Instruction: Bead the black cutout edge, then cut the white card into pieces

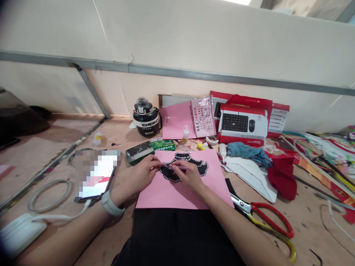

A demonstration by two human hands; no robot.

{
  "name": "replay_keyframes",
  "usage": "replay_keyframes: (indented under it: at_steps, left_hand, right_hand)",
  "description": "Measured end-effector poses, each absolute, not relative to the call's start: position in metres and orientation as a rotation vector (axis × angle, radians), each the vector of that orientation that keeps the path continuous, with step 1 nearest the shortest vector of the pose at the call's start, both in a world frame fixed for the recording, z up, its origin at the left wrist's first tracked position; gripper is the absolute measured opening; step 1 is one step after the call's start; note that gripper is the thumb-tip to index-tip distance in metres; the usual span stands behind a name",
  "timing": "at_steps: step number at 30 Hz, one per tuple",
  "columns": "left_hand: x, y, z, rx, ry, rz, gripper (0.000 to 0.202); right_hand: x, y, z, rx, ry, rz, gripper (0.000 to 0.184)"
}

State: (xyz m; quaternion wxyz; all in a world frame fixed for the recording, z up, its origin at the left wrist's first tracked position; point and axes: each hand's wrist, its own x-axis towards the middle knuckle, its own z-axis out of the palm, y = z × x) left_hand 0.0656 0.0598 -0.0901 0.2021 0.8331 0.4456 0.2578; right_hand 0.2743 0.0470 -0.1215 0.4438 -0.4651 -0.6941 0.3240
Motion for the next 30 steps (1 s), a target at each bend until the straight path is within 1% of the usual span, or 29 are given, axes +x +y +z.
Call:
replay_keyframes:
  at_steps: [7,10,14,20,23,30]
  left_hand:
    - [0.068,0.057,-0.087,2.385,1.266,0.686,0.030]
    - [0.069,0.057,-0.087,2.425,1.287,0.636,0.032]
    - [0.071,0.057,-0.089,2.547,1.280,0.563,0.034]
    - [0.072,0.049,-0.094,2.715,1.238,0.370,0.060]
    - [0.072,0.047,-0.097,2.744,1.227,0.328,0.064]
    - [0.071,0.050,-0.102,2.796,1.205,0.366,0.073]
  right_hand:
    - [0.274,0.045,-0.118,-1.174,-1.629,0.801,0.017]
    - [0.274,0.045,-0.114,-1.203,-1.509,0.854,0.019]
    - [0.278,0.047,-0.109,-1.226,-1.377,0.825,0.022]
    - [0.283,0.051,-0.109,-1.221,-1.249,0.841,0.027]
    - [0.283,0.050,-0.109,-1.210,-1.238,0.856,0.027]
    - [0.280,0.049,-0.105,-1.189,-1.238,0.877,0.030]
